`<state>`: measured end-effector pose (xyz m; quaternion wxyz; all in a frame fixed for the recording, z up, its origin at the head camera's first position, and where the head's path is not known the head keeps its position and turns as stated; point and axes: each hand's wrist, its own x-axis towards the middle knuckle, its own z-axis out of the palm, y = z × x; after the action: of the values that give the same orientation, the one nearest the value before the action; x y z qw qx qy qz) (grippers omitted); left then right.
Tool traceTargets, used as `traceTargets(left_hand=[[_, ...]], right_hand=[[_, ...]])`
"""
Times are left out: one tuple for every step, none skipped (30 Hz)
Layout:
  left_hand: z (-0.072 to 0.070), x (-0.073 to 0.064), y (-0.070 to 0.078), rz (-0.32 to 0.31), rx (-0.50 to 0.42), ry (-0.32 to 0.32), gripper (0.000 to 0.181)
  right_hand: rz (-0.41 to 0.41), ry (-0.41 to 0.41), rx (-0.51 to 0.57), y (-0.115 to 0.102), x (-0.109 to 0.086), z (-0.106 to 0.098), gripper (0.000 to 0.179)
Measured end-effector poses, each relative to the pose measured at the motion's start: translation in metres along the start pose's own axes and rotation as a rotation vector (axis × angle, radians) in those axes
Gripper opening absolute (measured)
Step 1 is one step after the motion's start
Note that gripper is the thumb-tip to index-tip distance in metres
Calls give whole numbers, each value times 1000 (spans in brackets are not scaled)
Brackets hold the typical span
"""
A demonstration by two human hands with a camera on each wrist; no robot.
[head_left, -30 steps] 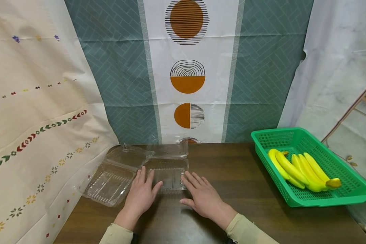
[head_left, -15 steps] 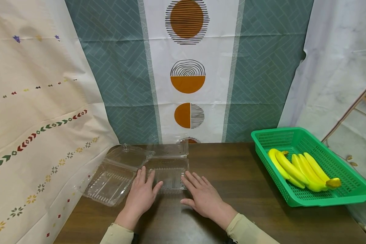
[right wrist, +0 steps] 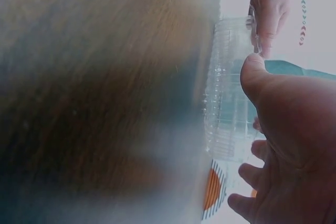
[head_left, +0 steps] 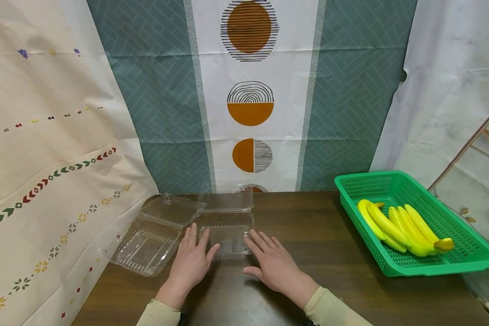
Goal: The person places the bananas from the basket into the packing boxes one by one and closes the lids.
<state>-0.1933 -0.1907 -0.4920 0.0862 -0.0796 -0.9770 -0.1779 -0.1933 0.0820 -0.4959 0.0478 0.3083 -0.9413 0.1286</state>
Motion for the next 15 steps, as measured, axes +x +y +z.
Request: traceTargets(left_hand=[[0, 0, 1, 1, -1, 0, 68], [0, 0, 2, 2, -1, 1, 68], [0, 0, 2, 3, -2, 2, 68], [0, -1, 3, 3, -2, 3, 68], [1, -1, 4, 4, 1, 3, 68], [1, -1, 4, 3, 3, 2, 68], [1, -1, 5, 3, 5, 3, 68], [2, -1, 6, 4, 6, 4, 67], [2, -1, 6, 4, 7, 4, 67], [2, -1, 7, 4, 8, 3, 67], [3, -1, 8, 4, 7, 1, 67], [3, 0, 8, 2, 5, -1, 67], [3, 0, 9, 2, 4, -1, 67], [4, 0, 9, 1, 3, -2, 67], [4, 0, 10, -1, 2, -4, 67]], right_hand=[[-2, 3, 2, 1, 0, 0, 79], [-3, 7, 5, 1, -1, 0, 79], [-5, 9, 7, 1, -2, 0, 79], [-6, 12, 8, 2, -2, 1, 79], [-9, 18, 15, 2, -3, 1, 79], [-17, 33, -1, 4, -4, 3, 79], [-20, 40, 0, 4, -4, 3, 79], [-22, 44, 3, 5, -5, 3, 79], [-22, 46, 5, 5, -6, 3, 79], [-23, 48, 7, 5, -7, 2, 79], [-23, 50, 7, 5, -7, 2, 79], [-22, 47, 6, 6, -8, 2, 80], [-15, 35, 26, 5, -8, -1, 80], [-15, 36, 17, 6, -9, 0, 80], [-14, 35, 16, 6, -10, 0, 80]])
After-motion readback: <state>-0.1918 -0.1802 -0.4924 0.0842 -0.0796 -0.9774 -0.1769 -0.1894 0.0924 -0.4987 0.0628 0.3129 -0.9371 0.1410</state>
